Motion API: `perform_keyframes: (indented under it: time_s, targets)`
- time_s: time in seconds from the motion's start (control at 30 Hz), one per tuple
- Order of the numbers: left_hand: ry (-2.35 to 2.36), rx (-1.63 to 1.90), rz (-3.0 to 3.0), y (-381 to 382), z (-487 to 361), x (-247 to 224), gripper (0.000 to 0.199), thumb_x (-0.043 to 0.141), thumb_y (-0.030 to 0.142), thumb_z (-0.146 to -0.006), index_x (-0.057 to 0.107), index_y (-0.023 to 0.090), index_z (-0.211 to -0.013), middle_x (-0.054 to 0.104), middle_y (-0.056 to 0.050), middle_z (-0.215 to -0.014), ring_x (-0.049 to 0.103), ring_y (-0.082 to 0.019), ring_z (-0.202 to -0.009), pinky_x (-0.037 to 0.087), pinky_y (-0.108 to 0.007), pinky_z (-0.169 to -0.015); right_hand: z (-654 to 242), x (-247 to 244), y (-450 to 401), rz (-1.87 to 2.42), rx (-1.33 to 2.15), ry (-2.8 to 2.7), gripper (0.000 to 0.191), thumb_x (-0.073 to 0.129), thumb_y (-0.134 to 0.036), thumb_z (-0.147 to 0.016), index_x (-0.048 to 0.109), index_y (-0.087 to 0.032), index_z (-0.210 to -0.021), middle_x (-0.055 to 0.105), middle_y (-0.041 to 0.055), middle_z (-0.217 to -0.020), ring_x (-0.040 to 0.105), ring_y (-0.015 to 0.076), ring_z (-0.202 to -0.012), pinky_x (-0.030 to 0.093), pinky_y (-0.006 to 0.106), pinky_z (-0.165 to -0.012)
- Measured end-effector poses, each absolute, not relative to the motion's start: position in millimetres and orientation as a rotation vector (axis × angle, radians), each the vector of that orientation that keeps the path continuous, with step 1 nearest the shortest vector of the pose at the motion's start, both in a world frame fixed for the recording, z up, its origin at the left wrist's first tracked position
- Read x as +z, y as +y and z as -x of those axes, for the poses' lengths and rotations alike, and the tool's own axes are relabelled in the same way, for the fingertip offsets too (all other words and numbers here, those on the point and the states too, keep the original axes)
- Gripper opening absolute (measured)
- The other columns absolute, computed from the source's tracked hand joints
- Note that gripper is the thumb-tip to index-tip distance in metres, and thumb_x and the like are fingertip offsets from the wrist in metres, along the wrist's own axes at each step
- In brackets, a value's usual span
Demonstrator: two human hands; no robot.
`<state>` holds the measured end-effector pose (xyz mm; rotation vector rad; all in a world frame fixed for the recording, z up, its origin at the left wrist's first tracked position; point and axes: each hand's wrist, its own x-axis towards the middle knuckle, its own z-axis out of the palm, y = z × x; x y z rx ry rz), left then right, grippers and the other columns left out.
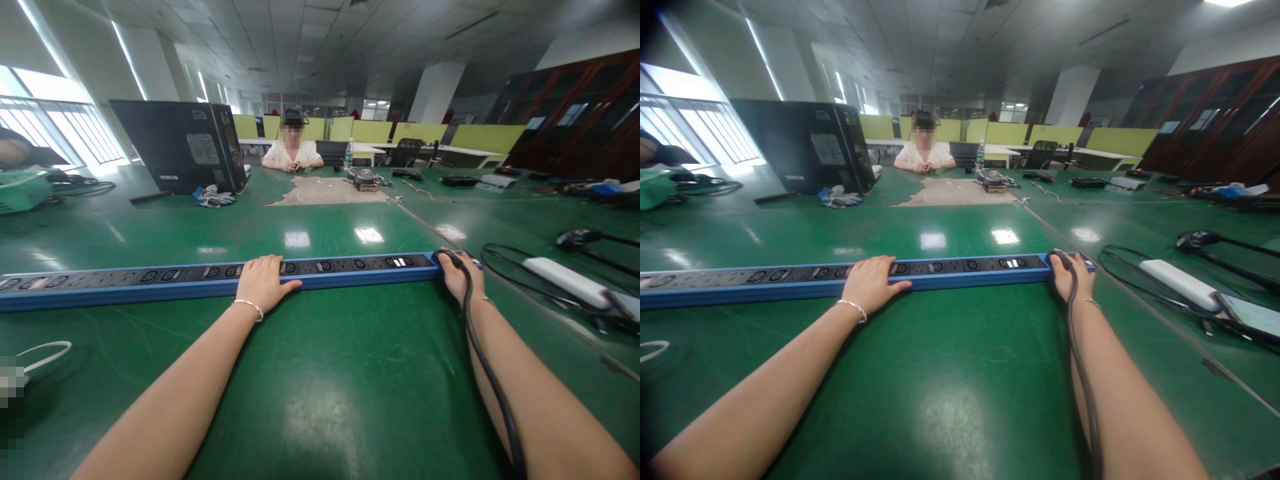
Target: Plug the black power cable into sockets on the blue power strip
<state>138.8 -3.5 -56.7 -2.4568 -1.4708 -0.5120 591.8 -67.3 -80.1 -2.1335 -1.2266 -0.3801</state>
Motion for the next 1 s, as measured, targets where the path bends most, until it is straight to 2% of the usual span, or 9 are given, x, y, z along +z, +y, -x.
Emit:
perform_keyframes:
  time_s: [0.13,0.3,0.47,0.7,0.87,1.0]
  targets:
    - [-1.475,-0.506,2.447,-3.6,-139.2,-56.7,0.070,0.045,0.066,-0.077,0.050,0.011,-0.122,0.057,-0.017,-0.120,0.050,-0.029,-0.114,0.034,-0.041,-0.095,-583.4,-74.5,-70.3,2.175,-0.278,-1.129,0.043,0.040,-0.045,-0.085,0.061,-0.026,-0.117,0.058,0.0103,-0.122,0.042,0.0320,-0.123,0.032,0.053,-0.098]
    - [-1.463,-0.501,2.436,-4.2,-139.7,-56.3,0.072,0.045,0.066,-0.078,0.050,0.008,-0.121,0.058,-0.017,-0.119,0.051,-0.029,-0.112,0.034,-0.040,-0.096,-583.0,-76.5,-72.5,2.158,-0.316,-1.182,0.043,0.038,-0.045,-0.085,0.062,-0.026,-0.115,0.059,0.0096,-0.120,0.040,0.0305,-0.125,0.028,0.055,-0.101]
    - [-1.458,-0.507,2.434,-4.0,-139.0,-56.7,0.073,0.044,0.066,-0.078,0.050,0.008,-0.121,0.058,-0.017,-0.120,0.051,-0.029,-0.112,0.034,-0.040,-0.096,-585.7,-80.2,-72.3,2.120,-0.346,-1.213,0.043,0.038,-0.042,-0.085,0.061,-0.023,-0.116,0.060,0.0101,-0.119,0.042,0.0292,-0.124,0.031,0.051,-0.100]
    - [-1.469,-0.538,2.455,-3.6,-139.3,-57.4,0.072,0.046,0.065,-0.077,0.050,0.009,-0.121,0.058,-0.018,-0.118,0.050,-0.030,-0.112,0.034,-0.042,-0.095,-580.5,-78.7,-73.9,2.158,-0.323,-1.143,0.043,0.040,-0.044,-0.085,0.059,-0.025,-0.119,0.054,0.0110,-0.127,0.042,0.0317,-0.123,0.032,0.053,-0.099]
    - [-1.459,-0.540,2.447,-3.1,-139.4,-58.4,0.071,0.046,0.066,-0.077,0.050,0.010,-0.120,0.058,-0.017,-0.118,0.051,-0.029,-0.112,0.034,-0.040,-0.095,-574.4,-78.4,-75.3,2.132,-0.325,-1.116,0.043,0.039,-0.045,-0.085,0.060,-0.025,-0.118,0.057,0.0109,-0.123,0.043,0.0310,-0.122,0.032,0.053,-0.099]
    - [-1.455,-0.531,2.438,-2.7,-138.9,-58.9,0.070,0.045,0.066,-0.077,0.050,0.012,-0.121,0.058,-0.016,-0.117,0.051,-0.029,-0.112,0.034,-0.040,-0.096,-575.4,-81.1,-74.2,2.086,-0.361,-1.134,0.041,0.039,-0.046,-0.085,0.062,-0.026,-0.113,0.061,0.0084,-0.117,0.042,0.0310,-0.123,0.021,0.060,-0.102]
